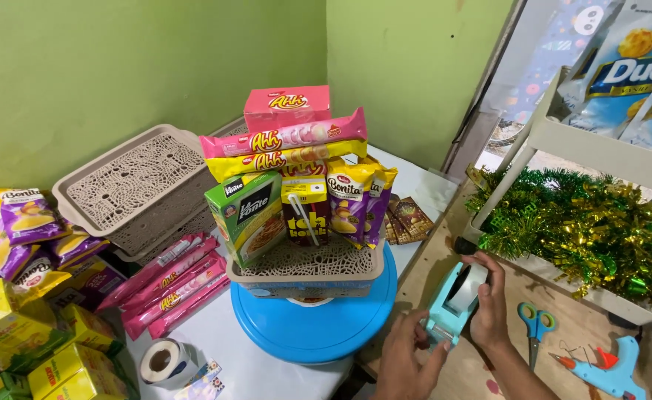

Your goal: Arranging various snacks and drinks into a basket to create a gift bouquet, securing them with tape and decorating with tinsel.

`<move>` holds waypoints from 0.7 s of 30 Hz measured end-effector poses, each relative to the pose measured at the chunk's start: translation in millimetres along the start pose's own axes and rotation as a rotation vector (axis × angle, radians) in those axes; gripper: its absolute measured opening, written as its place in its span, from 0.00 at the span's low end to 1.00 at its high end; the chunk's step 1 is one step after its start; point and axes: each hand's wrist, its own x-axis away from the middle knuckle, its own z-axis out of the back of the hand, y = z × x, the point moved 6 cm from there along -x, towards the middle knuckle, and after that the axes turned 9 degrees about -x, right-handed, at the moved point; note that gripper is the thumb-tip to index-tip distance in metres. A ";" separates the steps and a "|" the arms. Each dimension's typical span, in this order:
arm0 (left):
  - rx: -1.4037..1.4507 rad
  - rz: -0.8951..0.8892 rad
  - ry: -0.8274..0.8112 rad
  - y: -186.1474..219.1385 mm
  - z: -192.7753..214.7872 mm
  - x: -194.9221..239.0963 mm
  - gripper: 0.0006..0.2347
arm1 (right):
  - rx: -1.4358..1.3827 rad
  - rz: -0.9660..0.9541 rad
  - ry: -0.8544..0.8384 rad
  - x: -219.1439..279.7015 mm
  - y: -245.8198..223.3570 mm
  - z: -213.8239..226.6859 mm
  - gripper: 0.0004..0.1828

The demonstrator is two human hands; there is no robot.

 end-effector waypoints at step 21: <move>-0.126 -0.173 0.078 -53.3 -36.0 27.3 0.31 | 0.406 0.378 -0.090 -30.9 -105.8 -25.4 0.18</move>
